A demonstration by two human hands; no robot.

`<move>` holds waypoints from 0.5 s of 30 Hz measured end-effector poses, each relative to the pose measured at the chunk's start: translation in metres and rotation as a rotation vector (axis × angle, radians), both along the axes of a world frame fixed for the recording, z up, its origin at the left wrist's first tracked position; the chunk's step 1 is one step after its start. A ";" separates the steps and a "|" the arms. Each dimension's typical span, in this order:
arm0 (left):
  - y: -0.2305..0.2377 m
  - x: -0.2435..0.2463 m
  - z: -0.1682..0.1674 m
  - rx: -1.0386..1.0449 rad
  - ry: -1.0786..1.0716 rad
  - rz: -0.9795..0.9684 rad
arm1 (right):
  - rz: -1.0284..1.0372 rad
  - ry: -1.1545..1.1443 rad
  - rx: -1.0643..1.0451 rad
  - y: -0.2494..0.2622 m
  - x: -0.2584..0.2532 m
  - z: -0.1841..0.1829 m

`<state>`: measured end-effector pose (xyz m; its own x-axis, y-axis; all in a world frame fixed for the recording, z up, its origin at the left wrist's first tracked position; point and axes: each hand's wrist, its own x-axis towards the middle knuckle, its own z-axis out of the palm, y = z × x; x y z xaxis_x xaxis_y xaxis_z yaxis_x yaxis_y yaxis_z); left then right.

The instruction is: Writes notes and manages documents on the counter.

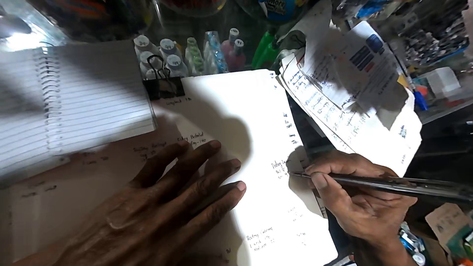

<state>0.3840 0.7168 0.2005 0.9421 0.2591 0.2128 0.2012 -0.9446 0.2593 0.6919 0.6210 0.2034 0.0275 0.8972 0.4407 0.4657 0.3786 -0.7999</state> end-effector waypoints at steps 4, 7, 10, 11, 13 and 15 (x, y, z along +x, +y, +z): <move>0.000 0.000 -0.002 0.006 -0.016 0.003 | 0.017 -0.002 -0.008 0.000 0.002 0.000; 0.000 -0.001 -0.001 -0.007 -0.010 -0.002 | 0.013 -0.001 -0.008 -0.001 0.002 0.000; 0.000 -0.001 -0.002 -0.003 -0.021 0.000 | 0.011 0.009 -0.006 0.000 0.001 0.001; 0.000 -0.001 -0.002 -0.001 -0.022 -0.001 | 0.025 0.030 -0.012 0.000 0.003 0.001; 0.001 0.000 -0.001 0.014 -0.018 -0.009 | 0.029 0.093 -0.018 0.001 0.006 0.003; 0.001 0.000 0.000 0.026 -0.024 -0.011 | 0.018 0.148 -0.004 0.001 0.008 0.003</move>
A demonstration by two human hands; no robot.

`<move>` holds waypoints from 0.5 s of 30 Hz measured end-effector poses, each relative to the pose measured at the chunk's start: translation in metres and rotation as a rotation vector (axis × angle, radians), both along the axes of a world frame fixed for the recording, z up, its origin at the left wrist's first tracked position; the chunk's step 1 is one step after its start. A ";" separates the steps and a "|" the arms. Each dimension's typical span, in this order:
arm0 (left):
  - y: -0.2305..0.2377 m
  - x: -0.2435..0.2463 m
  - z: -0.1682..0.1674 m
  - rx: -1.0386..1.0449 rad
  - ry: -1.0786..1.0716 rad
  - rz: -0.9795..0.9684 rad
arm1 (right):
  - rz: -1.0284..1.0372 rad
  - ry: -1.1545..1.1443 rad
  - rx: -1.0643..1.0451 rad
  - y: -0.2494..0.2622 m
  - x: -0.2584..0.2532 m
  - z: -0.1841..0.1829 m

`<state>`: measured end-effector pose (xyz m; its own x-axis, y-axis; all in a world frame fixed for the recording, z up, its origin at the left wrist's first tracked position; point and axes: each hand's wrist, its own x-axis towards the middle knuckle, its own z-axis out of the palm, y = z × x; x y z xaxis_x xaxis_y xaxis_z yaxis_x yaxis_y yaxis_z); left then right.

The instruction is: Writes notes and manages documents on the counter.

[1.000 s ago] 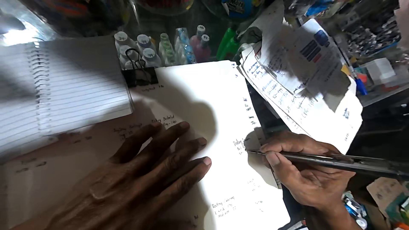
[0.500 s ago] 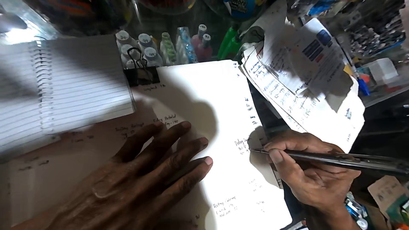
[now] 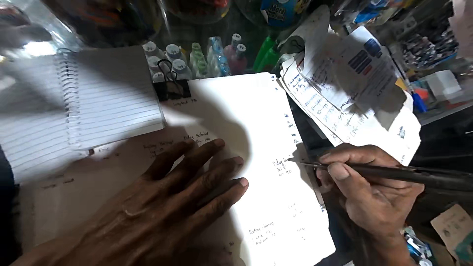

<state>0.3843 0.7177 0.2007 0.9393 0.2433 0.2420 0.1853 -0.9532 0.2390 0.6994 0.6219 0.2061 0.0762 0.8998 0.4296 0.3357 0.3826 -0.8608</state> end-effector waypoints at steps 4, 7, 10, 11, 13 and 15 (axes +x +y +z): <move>-0.001 0.000 0.001 0.029 -0.024 -0.001 | -0.001 -0.004 0.029 0.000 -0.001 -0.004; -0.001 0.000 0.001 0.061 -0.025 0.005 | -0.008 -0.014 0.041 -0.001 -0.004 -0.004; -0.001 0.002 -0.003 0.073 -0.062 0.016 | -0.058 -0.093 0.084 -0.001 -0.009 0.000; -0.002 0.002 -0.005 0.068 -0.067 0.024 | -0.089 -0.188 0.131 0.001 -0.011 0.003; -0.002 0.002 -0.006 0.066 -0.065 0.034 | -0.163 -0.493 0.260 0.010 -0.012 0.014; -0.002 0.003 -0.006 0.074 -0.052 0.039 | -0.235 -0.761 0.278 0.024 -0.018 0.028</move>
<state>0.3870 0.7159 0.1950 0.9152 0.2588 0.3088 0.2114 -0.9609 0.1786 0.6814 0.6454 0.2338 -0.1519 0.7507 0.6429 0.8836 0.3947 -0.2520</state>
